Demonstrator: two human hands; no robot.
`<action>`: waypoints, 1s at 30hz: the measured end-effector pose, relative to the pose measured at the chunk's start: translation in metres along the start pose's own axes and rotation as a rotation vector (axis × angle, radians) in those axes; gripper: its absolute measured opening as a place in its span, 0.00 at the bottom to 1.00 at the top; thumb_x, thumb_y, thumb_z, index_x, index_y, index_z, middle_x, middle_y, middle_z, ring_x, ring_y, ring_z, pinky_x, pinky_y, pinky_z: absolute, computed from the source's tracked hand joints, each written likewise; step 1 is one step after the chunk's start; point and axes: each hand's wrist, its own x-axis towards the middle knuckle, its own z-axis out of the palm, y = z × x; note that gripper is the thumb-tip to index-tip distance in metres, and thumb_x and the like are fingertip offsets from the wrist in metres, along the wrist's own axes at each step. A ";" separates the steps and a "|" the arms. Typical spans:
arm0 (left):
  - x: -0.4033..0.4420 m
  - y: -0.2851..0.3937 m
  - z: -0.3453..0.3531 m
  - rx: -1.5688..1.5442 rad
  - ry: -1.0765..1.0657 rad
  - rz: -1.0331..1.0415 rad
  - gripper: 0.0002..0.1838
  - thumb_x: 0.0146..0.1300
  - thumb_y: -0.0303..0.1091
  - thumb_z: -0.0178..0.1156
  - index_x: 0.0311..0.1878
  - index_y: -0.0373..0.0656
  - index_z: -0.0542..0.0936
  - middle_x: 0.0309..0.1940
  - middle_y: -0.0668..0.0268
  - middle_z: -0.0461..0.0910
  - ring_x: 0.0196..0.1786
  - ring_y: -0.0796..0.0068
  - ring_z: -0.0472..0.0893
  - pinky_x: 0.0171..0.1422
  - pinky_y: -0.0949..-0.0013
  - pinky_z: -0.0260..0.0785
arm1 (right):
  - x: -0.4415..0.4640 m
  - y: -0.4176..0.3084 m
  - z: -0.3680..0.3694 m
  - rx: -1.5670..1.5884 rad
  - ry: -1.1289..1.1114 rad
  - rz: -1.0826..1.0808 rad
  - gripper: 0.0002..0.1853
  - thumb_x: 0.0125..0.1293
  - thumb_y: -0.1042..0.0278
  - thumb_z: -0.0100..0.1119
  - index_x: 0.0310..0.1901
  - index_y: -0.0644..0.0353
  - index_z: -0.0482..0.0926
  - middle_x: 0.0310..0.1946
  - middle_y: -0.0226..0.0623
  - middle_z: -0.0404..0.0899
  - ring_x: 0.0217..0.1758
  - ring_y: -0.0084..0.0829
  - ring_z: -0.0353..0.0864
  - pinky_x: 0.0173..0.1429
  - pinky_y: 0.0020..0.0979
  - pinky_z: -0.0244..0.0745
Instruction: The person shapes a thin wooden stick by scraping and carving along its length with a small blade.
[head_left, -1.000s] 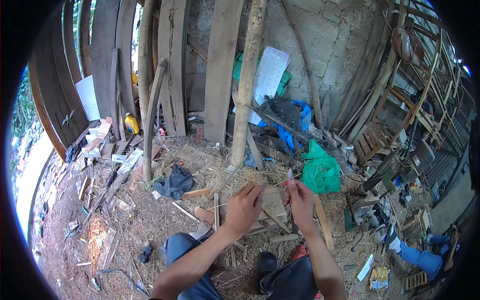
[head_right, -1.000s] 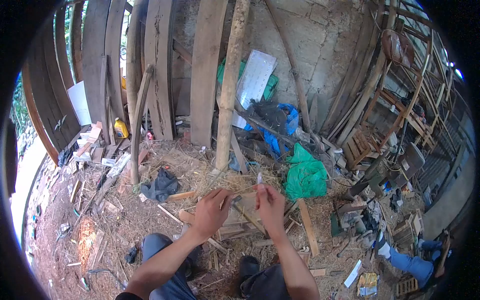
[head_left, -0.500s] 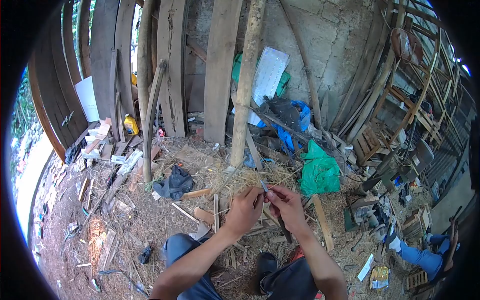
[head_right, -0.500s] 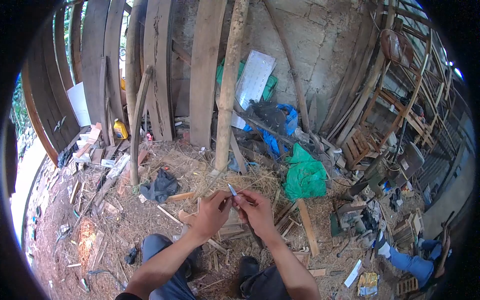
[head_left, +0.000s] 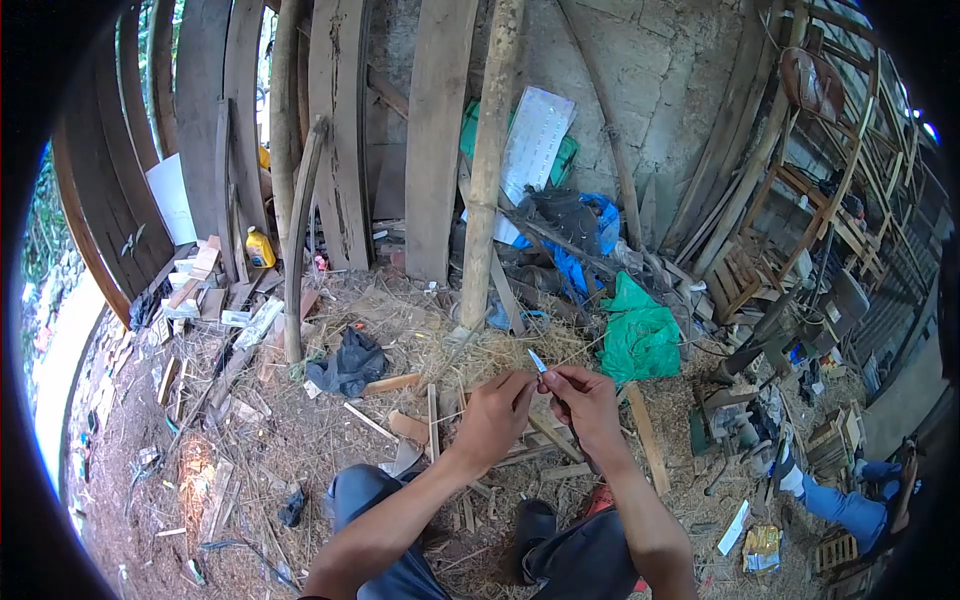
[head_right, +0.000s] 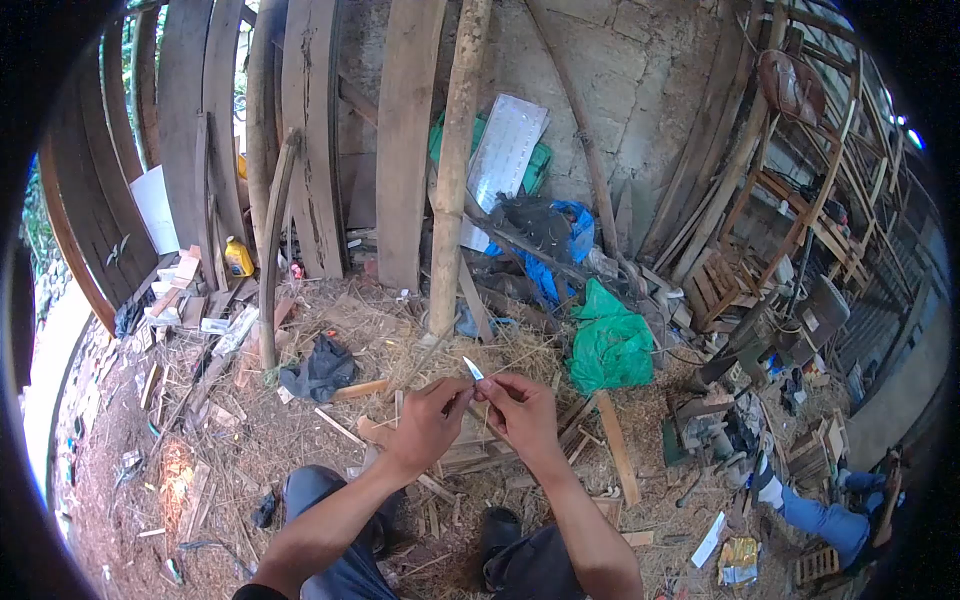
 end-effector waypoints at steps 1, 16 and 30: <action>0.000 0.000 0.000 0.019 -0.008 0.000 0.03 0.59 0.20 0.57 0.37 0.34 0.76 0.29 0.51 0.78 0.30 0.49 0.79 0.32 0.59 0.69 | 0.000 0.000 0.000 0.000 0.000 -0.001 0.08 0.67 0.70 0.58 0.41 0.66 0.81 0.28 0.29 0.81 0.18 0.12 0.68 0.19 0.17 0.57; -0.005 0.006 -0.008 0.084 -0.037 -0.075 0.03 0.61 0.25 0.57 0.36 0.35 0.77 0.29 0.52 0.79 0.32 0.48 0.79 0.34 0.56 0.70 | 0.004 0.005 -0.010 0.070 0.104 0.036 0.10 0.66 0.66 0.59 0.36 0.66 0.81 0.25 0.29 0.79 0.17 0.13 0.66 0.19 0.18 0.57; -0.003 0.014 -0.015 0.051 -0.075 -0.150 0.03 0.60 0.24 0.59 0.36 0.35 0.77 0.28 0.49 0.79 0.31 0.50 0.80 0.33 0.59 0.70 | 0.017 0.006 -0.038 0.110 0.131 0.028 0.09 0.66 0.67 0.60 0.37 0.65 0.80 0.26 0.28 0.79 0.17 0.14 0.66 0.19 0.18 0.56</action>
